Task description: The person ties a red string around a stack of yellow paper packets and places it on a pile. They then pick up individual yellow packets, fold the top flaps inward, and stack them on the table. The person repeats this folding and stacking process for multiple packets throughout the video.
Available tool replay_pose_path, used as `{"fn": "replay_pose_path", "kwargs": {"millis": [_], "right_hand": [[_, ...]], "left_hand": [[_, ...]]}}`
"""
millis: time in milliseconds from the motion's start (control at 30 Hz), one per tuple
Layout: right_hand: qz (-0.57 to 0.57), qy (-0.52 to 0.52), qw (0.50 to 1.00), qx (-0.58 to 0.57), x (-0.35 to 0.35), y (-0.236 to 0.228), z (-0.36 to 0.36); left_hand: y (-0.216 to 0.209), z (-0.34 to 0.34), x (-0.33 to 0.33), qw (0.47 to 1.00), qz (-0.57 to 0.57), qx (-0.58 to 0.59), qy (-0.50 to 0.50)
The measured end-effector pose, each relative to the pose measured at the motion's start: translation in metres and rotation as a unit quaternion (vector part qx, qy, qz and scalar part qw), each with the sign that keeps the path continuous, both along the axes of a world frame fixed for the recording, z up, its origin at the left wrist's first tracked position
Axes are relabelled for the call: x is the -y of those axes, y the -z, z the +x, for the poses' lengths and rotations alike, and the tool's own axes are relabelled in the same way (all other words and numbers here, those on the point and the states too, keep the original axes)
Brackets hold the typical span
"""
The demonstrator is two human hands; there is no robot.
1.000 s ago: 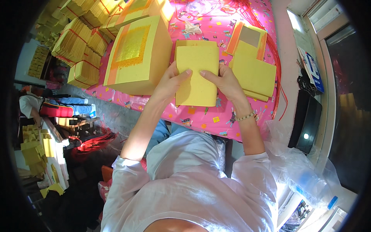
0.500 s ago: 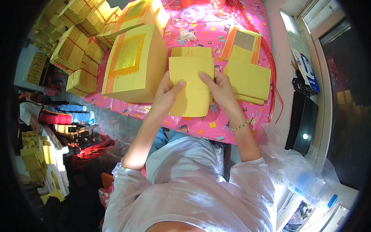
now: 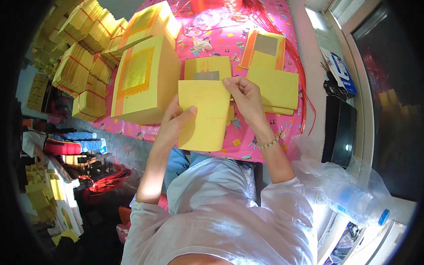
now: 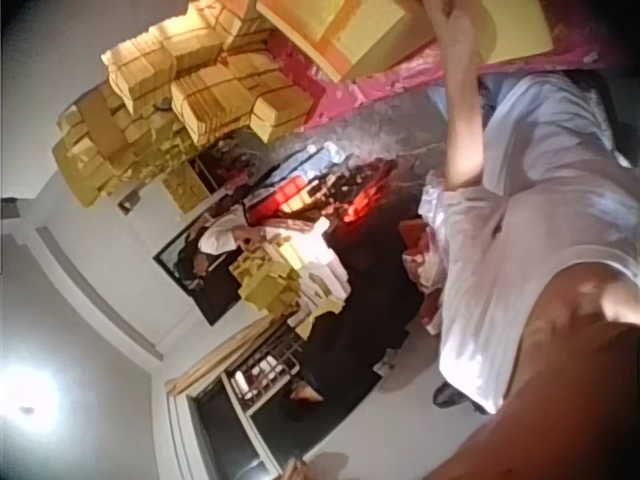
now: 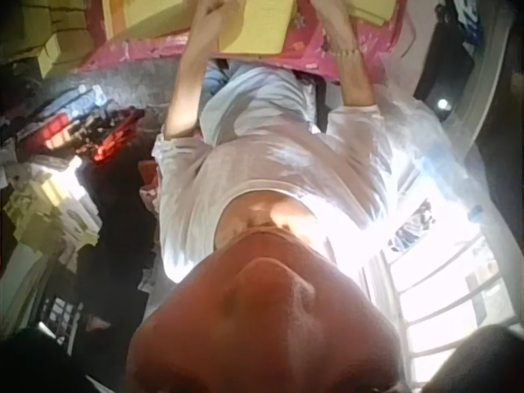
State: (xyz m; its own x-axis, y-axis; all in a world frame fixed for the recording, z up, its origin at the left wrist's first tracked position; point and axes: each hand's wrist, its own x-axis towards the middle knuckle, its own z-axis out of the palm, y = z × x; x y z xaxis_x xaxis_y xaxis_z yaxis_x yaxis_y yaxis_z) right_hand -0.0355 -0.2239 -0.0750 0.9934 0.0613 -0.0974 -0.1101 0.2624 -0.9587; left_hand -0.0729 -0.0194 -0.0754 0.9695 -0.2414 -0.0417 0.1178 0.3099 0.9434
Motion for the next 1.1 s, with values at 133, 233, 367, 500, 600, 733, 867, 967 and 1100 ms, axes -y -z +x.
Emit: {"fn": "replay_pose_path", "kwargs": {"millis": [133, 233, 367, 500, 600, 733, 867, 967, 1100], "right_hand": [[-0.006, -0.012, 1.0, 0.0, 0.004, 0.007, -0.005], [0.03, -0.062, 0.995, -0.068, -0.001, -0.014, -0.023], [-0.071, -0.116, 0.99, -0.031, 0.006, 0.01, -0.036], [-0.091, -0.077, 0.993, 0.004, 0.001, 0.023, -0.039], [-0.032, -0.09, 0.992, -0.079, -0.005, 0.004, -0.048], [-0.079, -0.089, 0.993, -0.017, -0.003, 0.032, -0.053], [-0.069, -0.095, 0.991, -0.065, -0.004, 0.021, -0.054], [-0.101, -0.108, 0.986, -0.073, -0.001, 0.026, -0.058], [-0.044, -0.079, 0.995, -0.036, -0.01, 0.019, -0.063]], "left_hand": [[-0.006, -0.005, -0.001, 0.999, 0.007, -0.041, 0.003], [-0.002, -0.003, -0.005, 0.999, 0.002, -0.044, -0.008], [0.001, 0.0, -0.002, 1.0, 0.02, -0.018, -0.01], [0.006, -0.001, -0.003, 0.999, 0.01, -0.038, -0.008], [0.004, -0.002, -0.005, 0.998, 0.0, -0.05, -0.027], [0.012, 0.001, -0.005, 0.999, 0.024, -0.018, -0.034], [-0.004, 0.002, -0.001, 0.998, 0.035, -0.035, -0.045], [-0.003, 0.001, 0.0, 0.998, 0.039, -0.02, -0.051], [0.001, 0.002, 0.0, 0.997, 0.039, -0.006, -0.066]]}}
